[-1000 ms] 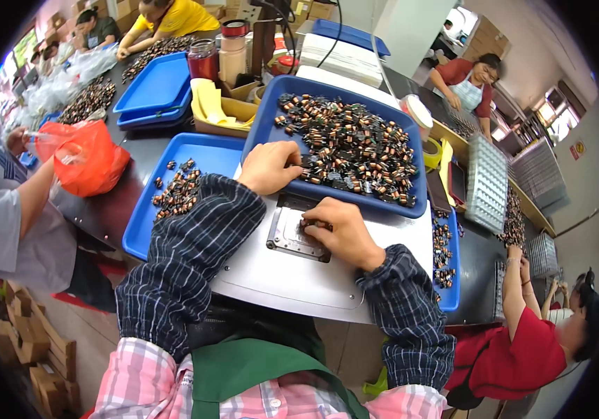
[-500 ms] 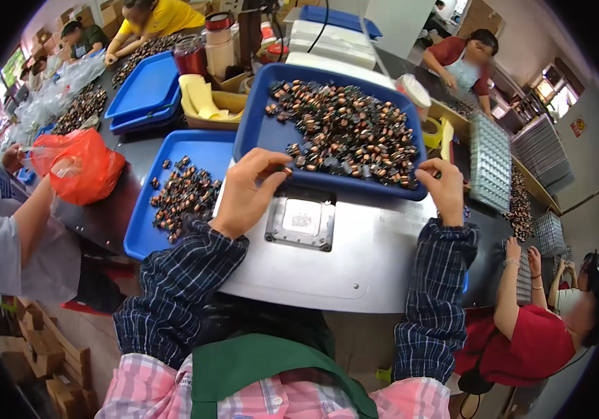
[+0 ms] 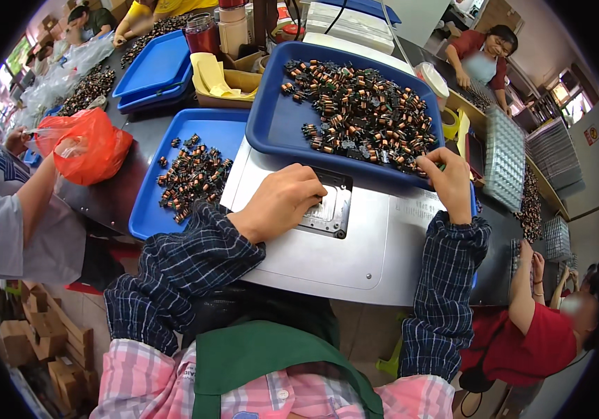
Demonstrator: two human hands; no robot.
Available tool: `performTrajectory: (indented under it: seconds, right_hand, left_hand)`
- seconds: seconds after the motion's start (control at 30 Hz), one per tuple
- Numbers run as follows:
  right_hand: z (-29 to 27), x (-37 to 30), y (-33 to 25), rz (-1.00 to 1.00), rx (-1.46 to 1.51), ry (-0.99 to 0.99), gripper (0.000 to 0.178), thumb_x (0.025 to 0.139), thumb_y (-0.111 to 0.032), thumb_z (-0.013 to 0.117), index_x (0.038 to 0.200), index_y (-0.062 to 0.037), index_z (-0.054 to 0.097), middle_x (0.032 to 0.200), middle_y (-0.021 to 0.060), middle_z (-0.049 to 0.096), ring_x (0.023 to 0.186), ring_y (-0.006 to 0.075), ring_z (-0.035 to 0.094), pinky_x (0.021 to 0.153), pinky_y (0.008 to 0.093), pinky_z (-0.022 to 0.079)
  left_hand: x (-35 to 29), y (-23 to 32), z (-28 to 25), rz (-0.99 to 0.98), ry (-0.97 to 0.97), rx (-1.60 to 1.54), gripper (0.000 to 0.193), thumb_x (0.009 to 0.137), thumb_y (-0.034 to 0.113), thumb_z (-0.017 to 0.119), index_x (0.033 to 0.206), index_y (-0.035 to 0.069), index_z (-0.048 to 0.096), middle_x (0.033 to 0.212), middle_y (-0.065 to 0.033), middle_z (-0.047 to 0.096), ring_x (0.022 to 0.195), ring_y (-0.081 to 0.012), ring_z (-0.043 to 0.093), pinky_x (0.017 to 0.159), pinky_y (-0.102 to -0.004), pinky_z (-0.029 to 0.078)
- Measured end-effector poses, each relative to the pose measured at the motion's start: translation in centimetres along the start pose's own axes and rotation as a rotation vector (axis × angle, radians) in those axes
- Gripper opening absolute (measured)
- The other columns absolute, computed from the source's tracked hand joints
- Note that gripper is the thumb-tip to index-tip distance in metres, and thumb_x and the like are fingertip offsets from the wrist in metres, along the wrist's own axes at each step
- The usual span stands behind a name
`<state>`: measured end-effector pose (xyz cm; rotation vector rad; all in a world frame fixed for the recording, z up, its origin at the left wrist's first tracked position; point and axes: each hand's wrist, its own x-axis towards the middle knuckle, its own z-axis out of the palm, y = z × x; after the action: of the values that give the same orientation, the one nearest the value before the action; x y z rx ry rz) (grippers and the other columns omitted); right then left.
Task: The person picks electronic components from trays and presses them into a machine fixture by hand.
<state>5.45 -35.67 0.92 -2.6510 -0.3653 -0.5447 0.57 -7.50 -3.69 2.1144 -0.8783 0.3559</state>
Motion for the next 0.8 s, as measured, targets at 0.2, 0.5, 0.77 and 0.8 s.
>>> performTrajectory:
  seconds: [0.2, 0.5, 0.77, 0.8]
  right_hand:
    - [0.9, -0.4, -4.4, 0.21, 0.794, -0.27, 0.011, 0.076, -0.008, 0.063, 0.084, -0.0008, 0.061, 0.066, 0.0012, 0.057, 0.051, 0.0039, 0.052, 0.036, 0.0139, 0.032]
    - [4.4, -1.7, -7.2, -0.063, 0.671, -0.276, 0.015, 0.071, -0.003, 0.063, 0.086, -0.0007, 0.064, 0.073, 0.0032, 0.058, 0.061, 0.0079, 0.052, 0.053, 0.019, 0.041]
    - [6.1, -2.7, -8.6, -0.293, 0.508, -0.222, 0.016, 0.07, -0.003, 0.062, 0.086, -0.0006, 0.064, 0.075, 0.0104, 0.059, 0.069, 0.0213, 0.057, 0.063, 0.0281, 0.044]
    - [6.3, -2.9, -8.7, -0.311, 0.504, -0.239, 0.016, 0.07, -0.003, 0.062, 0.086, -0.0007, 0.064, 0.075, 0.0103, 0.059, 0.07, 0.0219, 0.057, 0.064, 0.0286, 0.045]
  left_hand:
    - [0.3, 0.2, 0.2, 0.024, -0.033, 0.07, 0.004, 0.07, 0.003, 0.06, 0.074, 0.003, 0.06, 0.075, -0.0067, 0.053, 0.076, -0.0236, 0.052, 0.065, -0.0332, 0.043]
    - [0.5, 0.1, 0.6, 0.058, -0.074, 0.103, 0.008, 0.071, 0.002, 0.06, 0.079, 0.003, 0.06, 0.077, -0.0089, 0.054, 0.074, -0.0263, 0.053, 0.064, -0.0353, 0.044]
    - [-0.4, -0.2, -0.7, -0.005, 0.104, -0.017, 0.012, 0.066, 0.0, 0.062, 0.078, 0.003, 0.06, 0.076, -0.0084, 0.055, 0.077, -0.0259, 0.053, 0.067, -0.0332, 0.044]
    - [-0.7, -0.1, -1.5, -0.049, 0.185, -0.02, 0.014, 0.066, -0.002, 0.062, 0.079, 0.002, 0.061, 0.077, -0.0094, 0.056, 0.077, -0.0264, 0.054, 0.068, -0.0327, 0.045]
